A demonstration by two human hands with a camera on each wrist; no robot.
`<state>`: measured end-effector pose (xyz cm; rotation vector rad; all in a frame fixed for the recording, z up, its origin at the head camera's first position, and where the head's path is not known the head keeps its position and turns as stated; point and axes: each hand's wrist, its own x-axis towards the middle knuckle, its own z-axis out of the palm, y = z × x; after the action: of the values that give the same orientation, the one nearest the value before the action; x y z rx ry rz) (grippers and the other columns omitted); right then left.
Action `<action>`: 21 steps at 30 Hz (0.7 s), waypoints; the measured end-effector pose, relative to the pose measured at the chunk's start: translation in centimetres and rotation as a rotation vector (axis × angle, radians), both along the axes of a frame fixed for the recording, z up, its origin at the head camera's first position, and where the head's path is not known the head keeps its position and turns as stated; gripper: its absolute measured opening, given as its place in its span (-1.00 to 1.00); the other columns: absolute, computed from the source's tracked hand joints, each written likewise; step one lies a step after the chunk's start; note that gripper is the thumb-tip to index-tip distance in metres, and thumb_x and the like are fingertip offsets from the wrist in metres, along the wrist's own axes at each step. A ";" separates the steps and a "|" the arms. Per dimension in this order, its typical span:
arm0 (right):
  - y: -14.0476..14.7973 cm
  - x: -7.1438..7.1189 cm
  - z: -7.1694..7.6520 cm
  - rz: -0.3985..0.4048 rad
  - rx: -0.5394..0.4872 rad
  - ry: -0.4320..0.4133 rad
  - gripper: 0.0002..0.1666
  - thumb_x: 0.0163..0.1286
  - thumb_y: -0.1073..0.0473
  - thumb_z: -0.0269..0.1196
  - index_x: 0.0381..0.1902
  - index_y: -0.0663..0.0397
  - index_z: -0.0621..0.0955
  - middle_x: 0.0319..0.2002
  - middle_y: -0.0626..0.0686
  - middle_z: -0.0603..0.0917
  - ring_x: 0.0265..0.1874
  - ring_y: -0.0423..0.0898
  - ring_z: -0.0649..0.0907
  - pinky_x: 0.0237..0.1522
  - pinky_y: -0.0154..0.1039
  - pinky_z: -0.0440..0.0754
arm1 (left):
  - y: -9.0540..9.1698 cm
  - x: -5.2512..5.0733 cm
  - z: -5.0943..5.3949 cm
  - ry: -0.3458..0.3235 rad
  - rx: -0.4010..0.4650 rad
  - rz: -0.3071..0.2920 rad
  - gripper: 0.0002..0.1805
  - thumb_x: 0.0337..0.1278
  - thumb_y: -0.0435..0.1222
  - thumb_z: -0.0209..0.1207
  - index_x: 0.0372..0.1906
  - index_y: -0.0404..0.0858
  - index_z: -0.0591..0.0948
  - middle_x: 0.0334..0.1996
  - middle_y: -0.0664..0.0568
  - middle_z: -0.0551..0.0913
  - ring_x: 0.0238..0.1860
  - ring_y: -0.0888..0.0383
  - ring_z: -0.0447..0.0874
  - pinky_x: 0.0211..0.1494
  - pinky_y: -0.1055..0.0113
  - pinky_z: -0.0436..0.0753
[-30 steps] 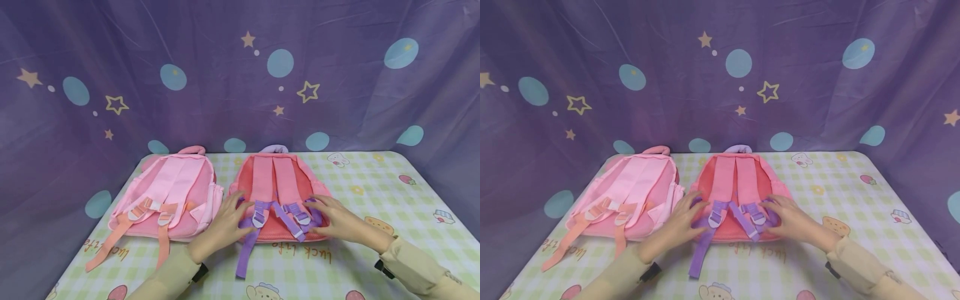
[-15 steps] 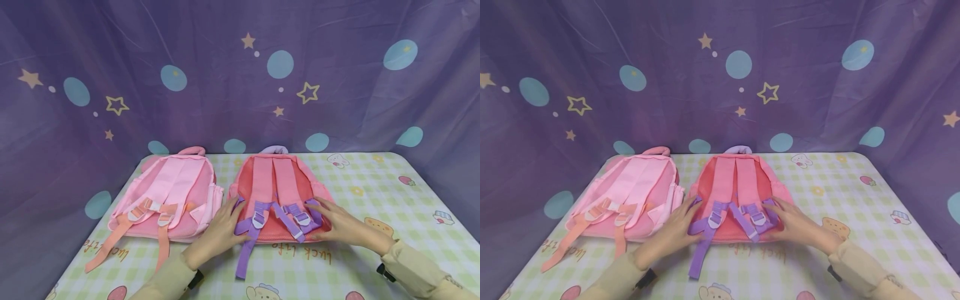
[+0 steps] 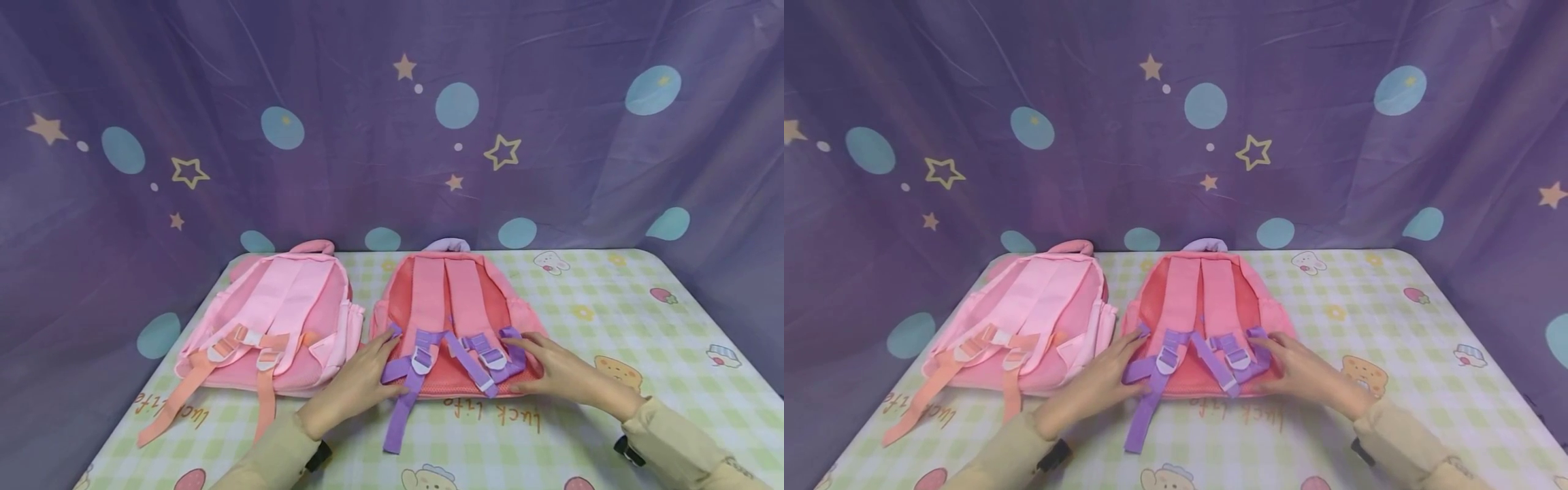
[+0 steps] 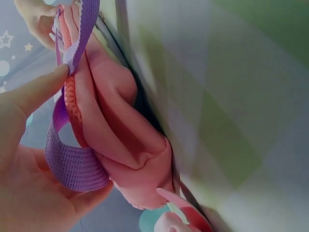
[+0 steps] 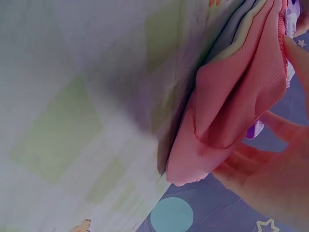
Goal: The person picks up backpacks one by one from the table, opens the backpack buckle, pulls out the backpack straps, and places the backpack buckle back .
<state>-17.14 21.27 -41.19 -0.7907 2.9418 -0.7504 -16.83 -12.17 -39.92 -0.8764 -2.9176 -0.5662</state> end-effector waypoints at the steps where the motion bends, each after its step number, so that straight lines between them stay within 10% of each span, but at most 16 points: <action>1: 0.0 0.0 -0.1 -0.002 -0.001 0.003 -0.08 -0.10 -0.37 0.23 0.17 -0.02 0.38 0.09 0.28 0.34 0.02 0.27 0.41 -0.09 0.18 0.41 | 0.0 0.0 0.0 -0.005 0.002 0.000 -0.10 -0.17 0.06 0.25 0.24 -0.40 0.23 0.25 -0.22 0.19 0.23 -0.10 0.20 0.20 0.09 0.26; 21: 1.2 -0.1 -0.2 -0.036 -0.054 0.015 -0.10 -0.19 -0.31 0.34 0.07 0.08 0.46 -0.01 0.17 0.41 -0.09 0.17 0.50 -0.14 0.11 0.46 | 1.2 -0.5 -0.2 0.009 -0.004 -0.024 -0.19 -0.23 0.04 0.29 0.11 -0.40 0.40 0.21 -0.20 0.27 0.15 -0.09 0.32 0.10 0.10 0.38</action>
<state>-17.22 22.50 -41.41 -0.7520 2.9688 -0.8335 -17.36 -11.00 -40.09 -0.9130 -2.9044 -0.5568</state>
